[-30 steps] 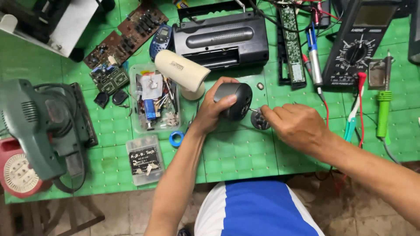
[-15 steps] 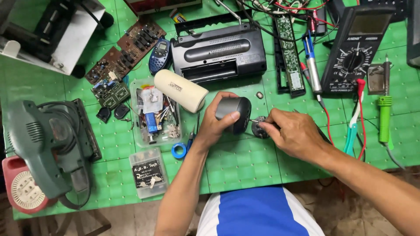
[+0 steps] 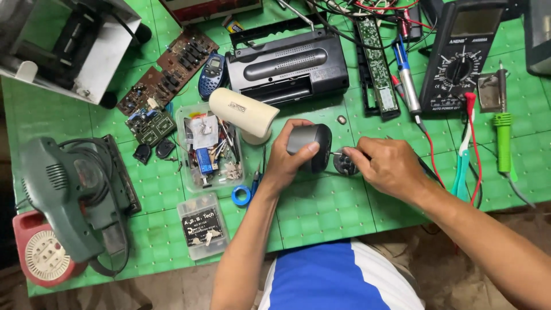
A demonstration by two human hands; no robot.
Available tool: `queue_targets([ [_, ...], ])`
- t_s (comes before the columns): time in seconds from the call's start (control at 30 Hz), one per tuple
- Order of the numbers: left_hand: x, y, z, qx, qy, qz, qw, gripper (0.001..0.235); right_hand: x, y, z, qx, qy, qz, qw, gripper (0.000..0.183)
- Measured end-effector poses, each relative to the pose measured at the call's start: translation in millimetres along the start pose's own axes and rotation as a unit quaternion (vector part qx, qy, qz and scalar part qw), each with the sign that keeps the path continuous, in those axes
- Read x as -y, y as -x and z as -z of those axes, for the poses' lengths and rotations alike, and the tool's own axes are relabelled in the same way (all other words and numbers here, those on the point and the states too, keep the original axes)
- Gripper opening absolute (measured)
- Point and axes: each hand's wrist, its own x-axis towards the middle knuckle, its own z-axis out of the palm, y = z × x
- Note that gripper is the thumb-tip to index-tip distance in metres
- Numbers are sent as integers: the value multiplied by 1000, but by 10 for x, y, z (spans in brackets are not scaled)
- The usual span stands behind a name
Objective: Disassembling and inspecting a small electronic device on a workbench using a screwdriver.
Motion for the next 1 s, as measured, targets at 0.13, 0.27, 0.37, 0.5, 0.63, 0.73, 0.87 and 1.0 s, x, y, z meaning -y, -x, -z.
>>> queue_targets([
  [0.13, -1, 38, 6, -6, 30, 18, 999, 56, 23, 68, -21, -25, -1, 33, 999, 26],
  [0.27, 52, 64, 24, -4, 14, 14, 1000, 58, 80, 80, -2, -32, -22, 57, 998, 21],
  [0.37, 34, 87, -14, 1, 12, 8, 1000, 58, 83, 113, 5, -21, -3, 46, 999, 25],
  [0.5, 28, 33, -49, -1, 17, -4, 1000, 58, 28, 60, -26, -9, 13, 33, 999, 34],
  [0.63, 10, -36, -67, 3, 18, -10, 1000, 59, -42, 105, -62, -40, 67, 57, 995, 29],
  [0.73, -39, -40, -86, 15, 30, -8, 999, 56, -16, 120, -6, -76, 104, 127, 983, 25],
  [0.87, -25, -42, -69, 20, 3, -34, 999, 58, -30, 72, 28, -68, 9, 88, 994, 22],
  [1.0, 62, 13, -79, 9, -26, -56, 998, 62, -23, 67, 17, -25, 20, 29, 999, 40],
])
